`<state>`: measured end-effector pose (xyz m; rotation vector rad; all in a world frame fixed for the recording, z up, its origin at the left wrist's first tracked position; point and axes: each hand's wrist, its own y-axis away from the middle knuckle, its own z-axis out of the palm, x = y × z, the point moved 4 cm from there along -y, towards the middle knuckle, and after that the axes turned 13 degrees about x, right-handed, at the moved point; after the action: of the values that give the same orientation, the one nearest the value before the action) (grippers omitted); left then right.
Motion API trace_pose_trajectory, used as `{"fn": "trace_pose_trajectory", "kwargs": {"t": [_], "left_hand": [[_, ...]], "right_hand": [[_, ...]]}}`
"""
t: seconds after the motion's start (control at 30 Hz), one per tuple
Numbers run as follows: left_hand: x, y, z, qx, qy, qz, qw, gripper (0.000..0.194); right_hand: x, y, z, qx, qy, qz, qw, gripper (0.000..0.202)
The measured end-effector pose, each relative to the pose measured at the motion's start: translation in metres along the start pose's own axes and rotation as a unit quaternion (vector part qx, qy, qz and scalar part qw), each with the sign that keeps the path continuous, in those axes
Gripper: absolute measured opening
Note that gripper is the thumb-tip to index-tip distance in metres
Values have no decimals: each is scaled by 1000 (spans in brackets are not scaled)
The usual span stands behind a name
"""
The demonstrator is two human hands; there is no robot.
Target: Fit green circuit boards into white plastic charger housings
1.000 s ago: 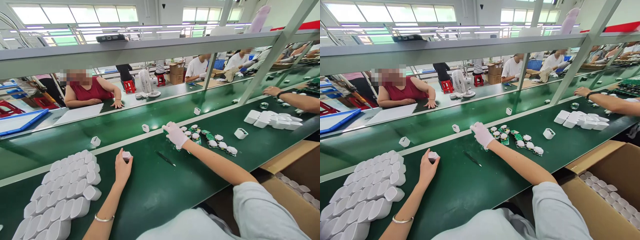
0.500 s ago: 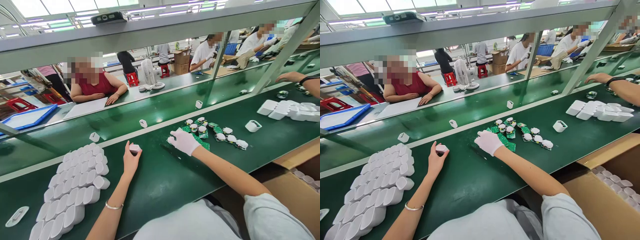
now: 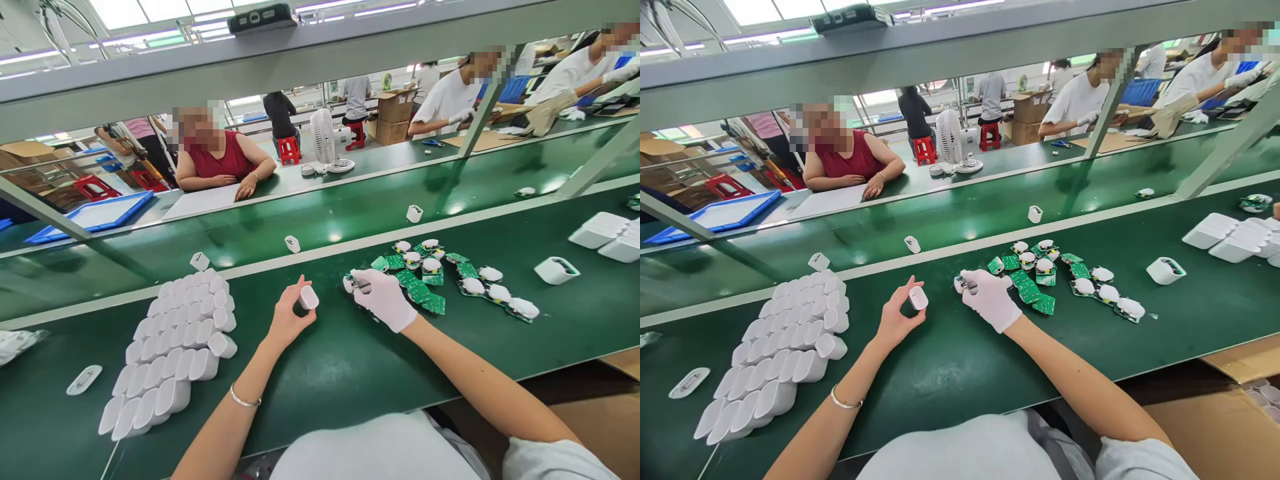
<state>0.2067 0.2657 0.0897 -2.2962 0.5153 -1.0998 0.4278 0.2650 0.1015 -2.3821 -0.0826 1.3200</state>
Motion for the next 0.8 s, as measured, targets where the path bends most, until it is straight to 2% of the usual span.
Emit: {"fn": "trace_pose_trajectory", "kwargs": {"t": [0.1,0.2,0.33,0.47,0.6,0.8], "left_hand": [[9,4,3,-20,23,46,998,79],[18,9,6,-38,54,86,994,82],[25,11,6,-27,62,114,991,82],[23,10,4,-22,45,132,990,82],[20,9,6,-43,30,131,990,78],[21,10,6,-56,27,149,987,76]], "right_hand": [[-7,14,12,-51,-193,85,976,43],[-14,26,23,-67,-289,111,948,49],[-15,33,29,-66,-252,49,964,46],[-12,33,28,-72,-205,-11,976,41],[-15,34,26,-49,-192,-76,977,34],[-23,36,22,-38,-151,-150,976,35]]}}
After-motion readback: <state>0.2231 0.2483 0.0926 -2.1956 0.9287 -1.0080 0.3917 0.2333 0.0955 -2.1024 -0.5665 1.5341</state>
